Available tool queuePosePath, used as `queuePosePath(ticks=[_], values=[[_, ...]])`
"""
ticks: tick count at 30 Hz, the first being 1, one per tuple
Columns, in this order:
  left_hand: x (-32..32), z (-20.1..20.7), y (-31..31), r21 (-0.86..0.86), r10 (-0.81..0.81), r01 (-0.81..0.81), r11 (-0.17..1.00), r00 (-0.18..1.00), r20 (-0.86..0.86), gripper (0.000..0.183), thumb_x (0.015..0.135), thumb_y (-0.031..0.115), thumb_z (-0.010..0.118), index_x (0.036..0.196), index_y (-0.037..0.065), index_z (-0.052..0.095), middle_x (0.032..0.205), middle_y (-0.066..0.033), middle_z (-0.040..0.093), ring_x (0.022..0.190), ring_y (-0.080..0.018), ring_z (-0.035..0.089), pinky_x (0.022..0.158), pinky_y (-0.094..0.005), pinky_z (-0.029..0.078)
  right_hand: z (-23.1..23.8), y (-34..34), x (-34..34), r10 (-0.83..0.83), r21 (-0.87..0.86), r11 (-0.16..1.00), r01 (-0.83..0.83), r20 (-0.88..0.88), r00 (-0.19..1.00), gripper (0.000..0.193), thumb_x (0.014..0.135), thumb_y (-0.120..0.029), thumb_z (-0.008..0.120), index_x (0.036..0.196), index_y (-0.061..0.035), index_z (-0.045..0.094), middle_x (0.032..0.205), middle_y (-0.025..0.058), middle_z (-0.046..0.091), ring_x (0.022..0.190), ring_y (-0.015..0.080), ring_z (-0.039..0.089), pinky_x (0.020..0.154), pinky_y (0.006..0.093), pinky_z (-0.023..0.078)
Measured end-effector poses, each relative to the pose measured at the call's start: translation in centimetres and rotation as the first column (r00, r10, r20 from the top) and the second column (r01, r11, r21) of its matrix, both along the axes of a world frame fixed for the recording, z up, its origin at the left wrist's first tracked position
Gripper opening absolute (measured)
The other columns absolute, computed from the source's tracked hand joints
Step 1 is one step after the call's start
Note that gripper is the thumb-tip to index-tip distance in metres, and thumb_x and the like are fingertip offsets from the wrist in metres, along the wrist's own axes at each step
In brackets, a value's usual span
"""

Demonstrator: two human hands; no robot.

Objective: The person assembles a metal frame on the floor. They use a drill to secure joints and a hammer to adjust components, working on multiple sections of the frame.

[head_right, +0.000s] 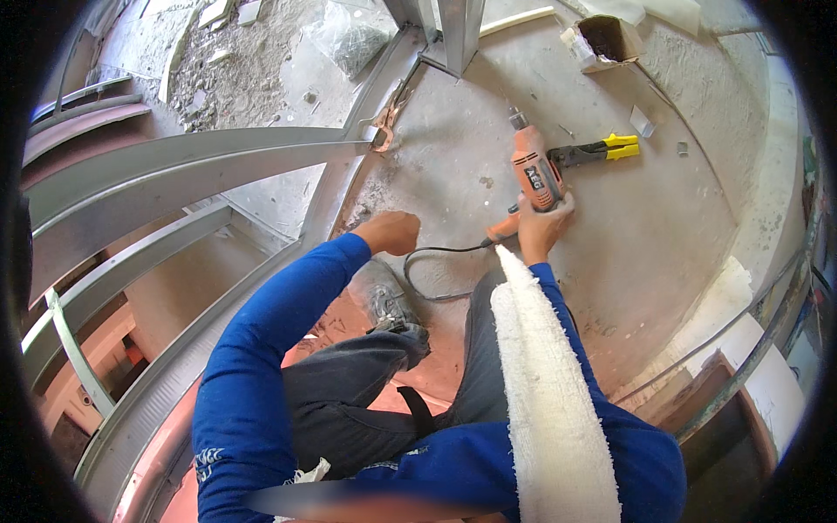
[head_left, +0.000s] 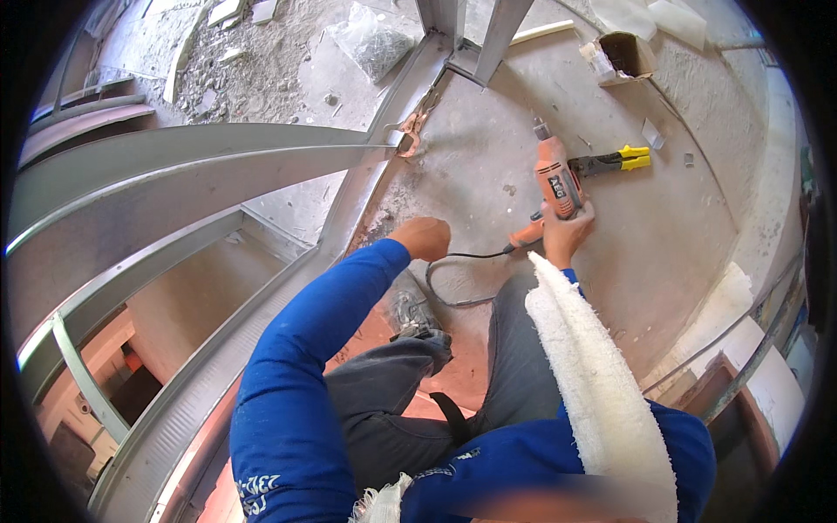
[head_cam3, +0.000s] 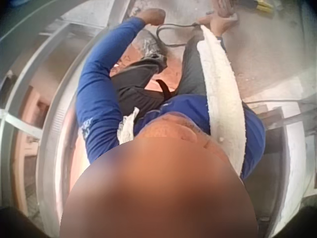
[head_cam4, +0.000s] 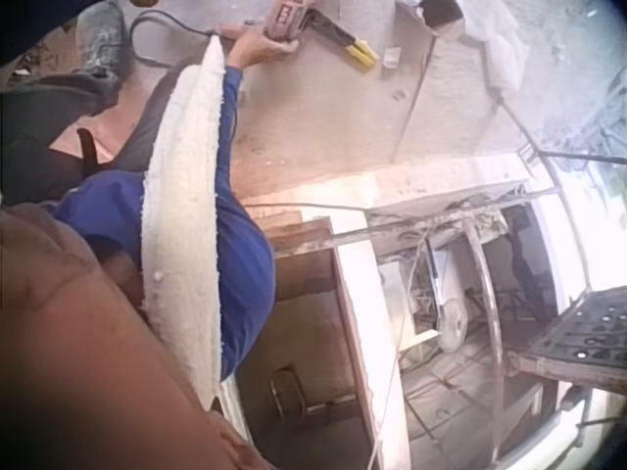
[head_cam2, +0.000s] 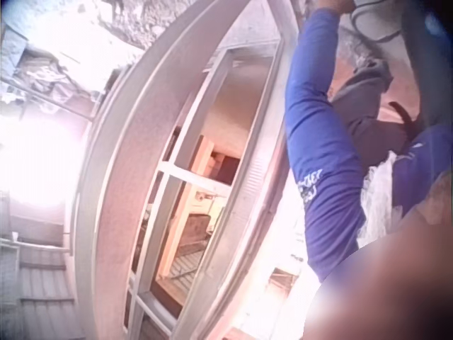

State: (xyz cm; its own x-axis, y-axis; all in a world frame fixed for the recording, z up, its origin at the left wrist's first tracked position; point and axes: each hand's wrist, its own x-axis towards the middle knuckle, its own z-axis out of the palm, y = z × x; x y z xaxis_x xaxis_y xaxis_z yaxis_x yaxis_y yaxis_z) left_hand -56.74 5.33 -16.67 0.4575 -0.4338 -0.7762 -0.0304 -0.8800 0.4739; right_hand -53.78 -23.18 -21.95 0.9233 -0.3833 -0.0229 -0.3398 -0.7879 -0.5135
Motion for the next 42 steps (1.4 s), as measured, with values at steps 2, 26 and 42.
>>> queuePosePath(ticks=[2,26,42], values=[[0.0,0.1,-1.1,-0.014,-0.001,0.001,1.0,1.0,0.006,0.023,0.077,0.008,0.057,0.089,-0.004,0.072,0.096,-0.0287,0.07,0.094,-0.0434,0.069,0.081,-0.0487,0.055,-1.1,0.3,-1.4,-0.038,-0.004,0.999,0.038,-0.047,0.998,0.093,0.078,-0.039,0.083,0.14,0.0116,0.035,0.136,0.0305,0.045,0.127,0.0438,0.044,0.107,0.0497,0.037],[-0.5,6.0,4.5,0.309,0.035,-0.155,0.938,0.932,0.36,0.031,0.085,0.009,0.05,0.104,-0.001,0.072,0.109,-0.0272,0.069,0.108,-0.0407,0.067,0.092,-0.0493,0.053,-2.1,-4.4,-3.9,0.902,-0.028,0.414,-0.91,-0.126,0.414,0.039,0.075,-0.029,0.075,0.108,-0.0097,0.066,0.106,0.0156,0.064,0.101,0.0365,0.06,0.09,0.0508,0.046],[-1.0,7.7,10.1,0.423,0.096,-0.147,0.894,0.986,0.139,0.028,0.087,0.017,0.054,0.088,-0.002,0.074,0.081,-0.0177,0.074,0.069,-0.0268,0.074,0.066,-0.0475,0.058,-0.6,-14.3,-0.2,0.681,-0.366,0.374,-0.852,-0.516,0.52,0.014,0.079,-0.014,0.066,0.088,-0.0108,0.076,0.094,0.0145,0.075,0.088,0.0319,0.072,0.075,0.0503,0.054]])
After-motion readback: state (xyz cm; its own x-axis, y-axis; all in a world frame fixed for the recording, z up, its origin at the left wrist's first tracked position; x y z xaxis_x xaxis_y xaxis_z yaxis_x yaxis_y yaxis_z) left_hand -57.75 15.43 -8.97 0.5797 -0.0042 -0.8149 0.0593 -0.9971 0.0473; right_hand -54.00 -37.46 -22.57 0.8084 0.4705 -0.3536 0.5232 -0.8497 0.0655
